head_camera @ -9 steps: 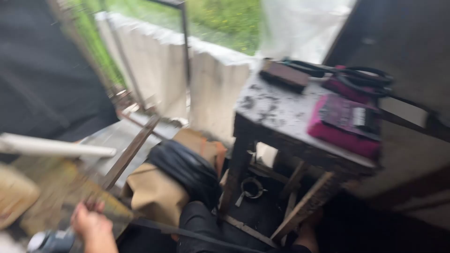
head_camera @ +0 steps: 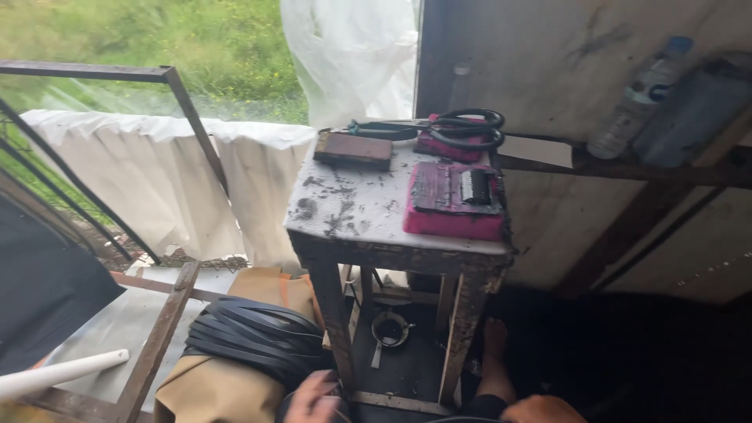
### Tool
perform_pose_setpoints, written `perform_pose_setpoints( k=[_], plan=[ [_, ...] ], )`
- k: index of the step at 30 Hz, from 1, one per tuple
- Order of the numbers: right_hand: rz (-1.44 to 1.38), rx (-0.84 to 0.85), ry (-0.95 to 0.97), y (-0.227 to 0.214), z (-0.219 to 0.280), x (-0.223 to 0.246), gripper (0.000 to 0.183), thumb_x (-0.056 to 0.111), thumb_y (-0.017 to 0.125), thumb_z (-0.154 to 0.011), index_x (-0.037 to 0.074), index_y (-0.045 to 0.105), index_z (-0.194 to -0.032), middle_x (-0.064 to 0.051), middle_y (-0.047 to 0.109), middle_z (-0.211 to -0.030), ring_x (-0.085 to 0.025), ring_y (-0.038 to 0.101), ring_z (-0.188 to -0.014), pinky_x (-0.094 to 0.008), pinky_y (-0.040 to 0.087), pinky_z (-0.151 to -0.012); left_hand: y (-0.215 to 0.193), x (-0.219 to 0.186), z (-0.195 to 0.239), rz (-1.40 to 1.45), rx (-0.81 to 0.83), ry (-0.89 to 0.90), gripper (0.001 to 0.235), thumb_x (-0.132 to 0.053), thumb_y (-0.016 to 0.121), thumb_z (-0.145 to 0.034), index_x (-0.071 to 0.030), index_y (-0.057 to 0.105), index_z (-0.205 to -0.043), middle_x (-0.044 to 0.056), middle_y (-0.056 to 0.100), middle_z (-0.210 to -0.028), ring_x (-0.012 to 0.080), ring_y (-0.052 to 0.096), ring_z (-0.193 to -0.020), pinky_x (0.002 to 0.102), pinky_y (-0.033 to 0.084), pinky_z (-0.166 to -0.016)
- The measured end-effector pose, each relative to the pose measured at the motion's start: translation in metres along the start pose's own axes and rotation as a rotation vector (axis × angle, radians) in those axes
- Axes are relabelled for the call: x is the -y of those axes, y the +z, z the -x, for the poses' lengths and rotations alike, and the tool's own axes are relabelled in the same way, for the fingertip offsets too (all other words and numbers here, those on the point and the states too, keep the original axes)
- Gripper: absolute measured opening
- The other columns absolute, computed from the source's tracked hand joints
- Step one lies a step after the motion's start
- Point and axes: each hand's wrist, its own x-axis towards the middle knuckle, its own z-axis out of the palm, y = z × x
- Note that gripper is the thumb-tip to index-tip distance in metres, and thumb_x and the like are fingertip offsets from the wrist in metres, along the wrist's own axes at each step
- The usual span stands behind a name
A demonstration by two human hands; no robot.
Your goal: Applying edge paint to long leather strips using a manual applicator and hanging them on a line to dry.
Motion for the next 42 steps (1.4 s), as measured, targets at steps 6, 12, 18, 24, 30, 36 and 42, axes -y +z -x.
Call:
perform_pose_setpoints(
  k=[6, 12, 18, 24, 30, 36, 42],
  plan=[
    [0.391, -0.992, -0.798, -0.081, 0.133, 0.097, 0.012, 0.007, 0.064, -0.081, 0.019, 0.069, -0.082, 0.001, 0.068, -0.076, -0.028, 0.064, -0.056, -0.044, 0.053, -0.051, 0.089, -0.258, -0.124, 0.213, 0.973, -0.025, 0.067, -0.033, 0.066, -0.096, -0.006, 0.042, -0.152, 0.016, 0.065, -0.127, 0.0281, 0.069, -0.112, 0.036, 0.054, -0.095],
    [0.778, -1.583, -0.561, -0.176, 0.255, 0.107, 0.013, 0.002, 0.062, -0.094, 0.004, 0.073, -0.102, -0.005, 0.061, -0.074, -0.023, 0.057, -0.064, -0.039, 0.048, -0.068, 0.042, -0.287, -0.197, 0.175, 0.571, 0.040, 0.033, -0.023, 0.058, -0.099, -0.011, 0.071, -0.128, 0.007, 0.077, -0.111, 0.0180, 0.076, -0.099, 0.027, 0.055, -0.085],
    [0.505, -1.687, -0.649, -0.212, 0.272, 0.073, 0.027, 0.002, 0.078, -0.086, 0.006, 0.075, -0.113, -0.003, 0.076, -0.101, -0.020, 0.070, -0.090, -0.040, 0.055, -0.085, 0.015, -0.284, -0.213, 0.078, 0.497, -0.070, 0.037, -0.025, 0.059, -0.097, -0.015, 0.073, -0.129, -0.001, 0.074, -0.088, 0.0116, 0.060, -0.070, 0.026, 0.052, -0.067],
    [0.332, -1.658, -0.784, -0.216, 0.250, 0.063, 0.054, -0.007, 0.083, -0.081, 0.005, 0.063, -0.130, -0.005, 0.077, -0.106, -0.021, 0.073, -0.090, -0.040, 0.057, -0.087, 0.009, -0.272, -0.212, 0.059, 0.565, -0.152, 0.038, -0.024, 0.061, -0.097, -0.017, 0.074, -0.131, -0.003, 0.065, -0.074, 0.0117, 0.056, -0.067, 0.026, 0.049, -0.063],
    [0.307, -1.596, -0.868, -0.231, 0.263, 0.076, 0.031, -0.005, 0.080, -0.083, 0.006, 0.072, -0.111, -0.005, 0.079, -0.100, -0.017, 0.076, -0.086, -0.037, 0.057, -0.085, -0.013, -0.275, -0.225, 0.155, 0.840, -0.393, 0.028, -0.027, 0.057, -0.095, -0.019, 0.072, -0.118, -0.008, 0.087, -0.102, 0.0077, 0.081, -0.078, 0.024, 0.070, -0.074],
    [0.258, -1.519, -0.849, -0.254, 0.284, 0.083, 0.022, 0.004, 0.081, -0.082, 0.011, 0.077, -0.102, -0.005, 0.075, -0.102, -0.022, 0.072, -0.095, -0.038, 0.052, -0.088, -0.062, -0.212, -0.228, 0.286, 0.913, -0.428, 0.023, -0.018, 0.069, -0.093, -0.005, 0.084, -0.105, 0.002, 0.075, -0.091, 0.0139, 0.075, -0.081, 0.028, 0.060, -0.076],
    [0.185, -1.510, -0.922, -0.292, 0.270, 0.103, 0.022, 0.001, 0.083, -0.083, 0.005, 0.079, -0.105, -0.005, 0.063, -0.084, -0.021, 0.060, -0.083, -0.037, 0.054, -0.081, -0.129, -0.242, -0.279, 0.005, 0.300, -0.304, 0.028, -0.010, 0.077, -0.083, -0.005, 0.088, -0.108, 0.008, 0.084, -0.081, 0.0148, 0.059, -0.059, 0.026, 0.048, -0.059]
  ],
)
